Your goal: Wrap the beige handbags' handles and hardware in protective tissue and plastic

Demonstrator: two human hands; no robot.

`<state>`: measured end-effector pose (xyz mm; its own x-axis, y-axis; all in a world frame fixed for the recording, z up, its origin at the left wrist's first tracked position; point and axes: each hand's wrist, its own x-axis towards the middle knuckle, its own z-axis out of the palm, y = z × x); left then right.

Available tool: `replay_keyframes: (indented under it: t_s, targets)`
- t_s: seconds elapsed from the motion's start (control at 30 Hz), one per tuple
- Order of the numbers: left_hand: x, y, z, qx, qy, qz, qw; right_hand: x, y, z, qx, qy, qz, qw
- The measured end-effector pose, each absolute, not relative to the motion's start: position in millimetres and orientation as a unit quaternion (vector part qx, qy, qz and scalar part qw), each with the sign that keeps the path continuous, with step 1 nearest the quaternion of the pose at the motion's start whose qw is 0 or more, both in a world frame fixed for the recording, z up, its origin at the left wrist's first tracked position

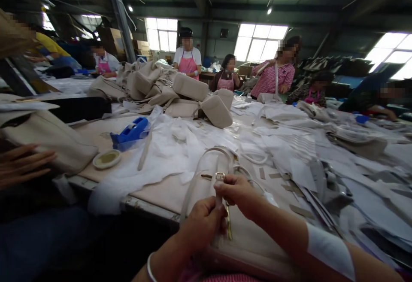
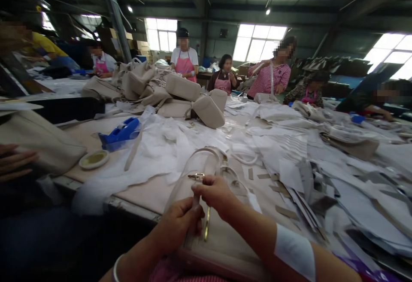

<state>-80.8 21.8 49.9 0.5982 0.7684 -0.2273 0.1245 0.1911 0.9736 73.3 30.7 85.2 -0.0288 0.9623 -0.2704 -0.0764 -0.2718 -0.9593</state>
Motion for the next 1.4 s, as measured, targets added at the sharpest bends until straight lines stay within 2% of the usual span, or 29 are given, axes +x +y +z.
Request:
replay_keyframes:
  t_s: [0.13, 0.27, 0.33, 0.47, 0.67, 0.87, 1.0, 1.1, 1.17, 1.23, 1.3, 1.33, 1.4]
  targets:
    - [-77, 27, 46, 0.517, 0.359, 0.269, 0.729, 80, 46, 71, -0.521, -0.389, 0.628, 0.426]
    - [-66, 36, 45, 0.401, 0.364, 0.329, 0.774, 82, 64, 63, -0.553, -0.441, 0.609, 0.359]
    - [-61, 40, 41, 0.353, 0.385, 0.35, 0.778, 83, 75, 58, -0.592, -0.505, 0.553, 0.298]
    - [-57, 45, 28, 0.293, 0.423, 0.354, 0.781, 84, 111, 46, -0.627, -0.681, 0.348, 0.148]
    - [-55, 46, 14, 0.347, 0.434, 0.3, 0.776, 59, 193, 31, -0.581, -0.783, 0.173, 0.137]
    - [-54, 51, 6, 0.388, 0.434, 0.267, 0.767, 29, 236, 9, -0.528, -0.837, 0.119, 0.075]
    - [-56, 56, 3, 0.391, 0.436, 0.262, 0.767, 39, 235, 16, -0.531, -0.833, 0.105, 0.116]
    - [-60, 56, 4, 0.417, 0.413, 0.283, 0.759, 64, 227, 36, -0.557, -0.804, 0.097, 0.184]
    - [-63, 54, 8, 0.433, 0.401, 0.306, 0.747, 86, 218, 49, -0.594, -0.755, 0.108, 0.257]
    - [-69, 53, 14, 0.471, 0.401, 0.337, 0.71, 106, 201, 57, -0.611, -0.665, 0.201, 0.38]
    - [-75, 52, 20, 0.545, 0.397, 0.379, 0.634, 121, 175, 58, -0.573, -0.554, 0.376, 0.472]
    - [-77, 52, 23, 0.585, 0.39, 0.403, 0.586, 126, 160, 57, -0.544, -0.506, 0.467, 0.48]
    - [-82, 52, 25, 0.64, 0.381, 0.443, 0.499, 130, 128, 52, -0.513, -0.448, 0.585, 0.44]
